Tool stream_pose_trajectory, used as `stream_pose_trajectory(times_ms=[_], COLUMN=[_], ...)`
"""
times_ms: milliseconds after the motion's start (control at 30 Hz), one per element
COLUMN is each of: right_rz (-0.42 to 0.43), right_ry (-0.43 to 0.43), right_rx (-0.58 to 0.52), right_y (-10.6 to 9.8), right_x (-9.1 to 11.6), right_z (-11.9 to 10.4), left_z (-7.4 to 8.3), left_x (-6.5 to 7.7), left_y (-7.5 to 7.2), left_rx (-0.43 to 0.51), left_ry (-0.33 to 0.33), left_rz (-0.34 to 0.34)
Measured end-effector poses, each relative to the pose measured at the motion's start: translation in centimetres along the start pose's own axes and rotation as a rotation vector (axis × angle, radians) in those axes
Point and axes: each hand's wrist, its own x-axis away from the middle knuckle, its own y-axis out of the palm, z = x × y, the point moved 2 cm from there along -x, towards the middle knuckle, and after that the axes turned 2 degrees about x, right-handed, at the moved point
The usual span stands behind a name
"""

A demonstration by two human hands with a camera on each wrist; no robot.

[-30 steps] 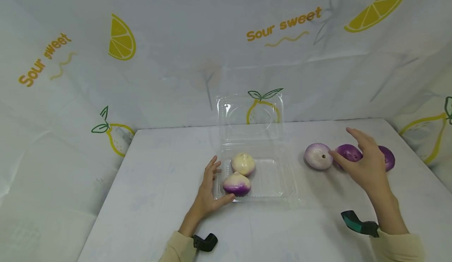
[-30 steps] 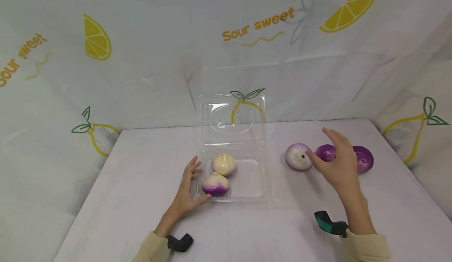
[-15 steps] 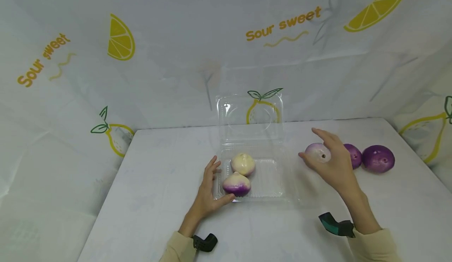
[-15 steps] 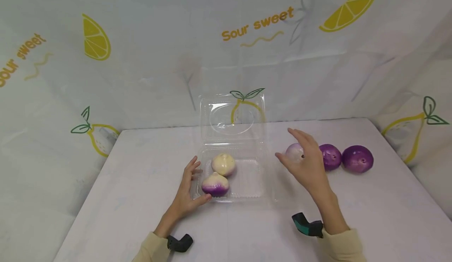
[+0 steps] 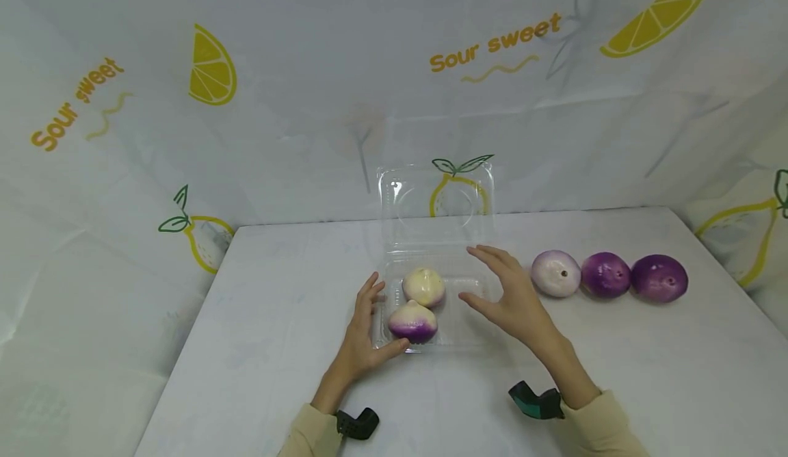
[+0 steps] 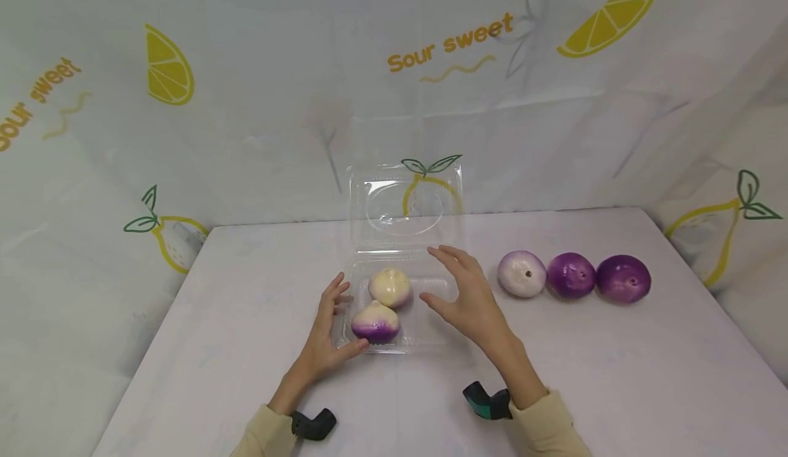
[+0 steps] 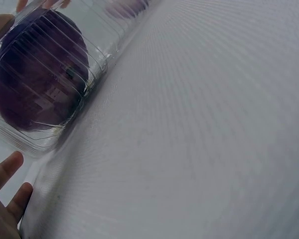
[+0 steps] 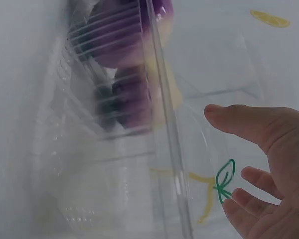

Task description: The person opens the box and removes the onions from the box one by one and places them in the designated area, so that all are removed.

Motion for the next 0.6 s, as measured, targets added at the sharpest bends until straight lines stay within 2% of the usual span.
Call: stream_pose_trajectory(times_ms=[267,400,600], right_rz=[-0.16,-0.191,-0.193], right_ry=[-0.006,-0.024,-0.074], right_rx=[0.003,0.007,0.021], right_y=[2.4,3.2,4.2], right_x=[-0.2,-0.3,-0.4], right_z=[-0.9,-1.1,-1.1], left_z=[-0.3,-0.1,0.1], left_x=[0.1,0.0,0.0], left_y=[-0.1,-0.1,-0.2], left_rx=[-0.011,-0.01,-0.006], left_ry=[0.014,0.017,0.002], left_rz=[0.004,0.005,0.0])
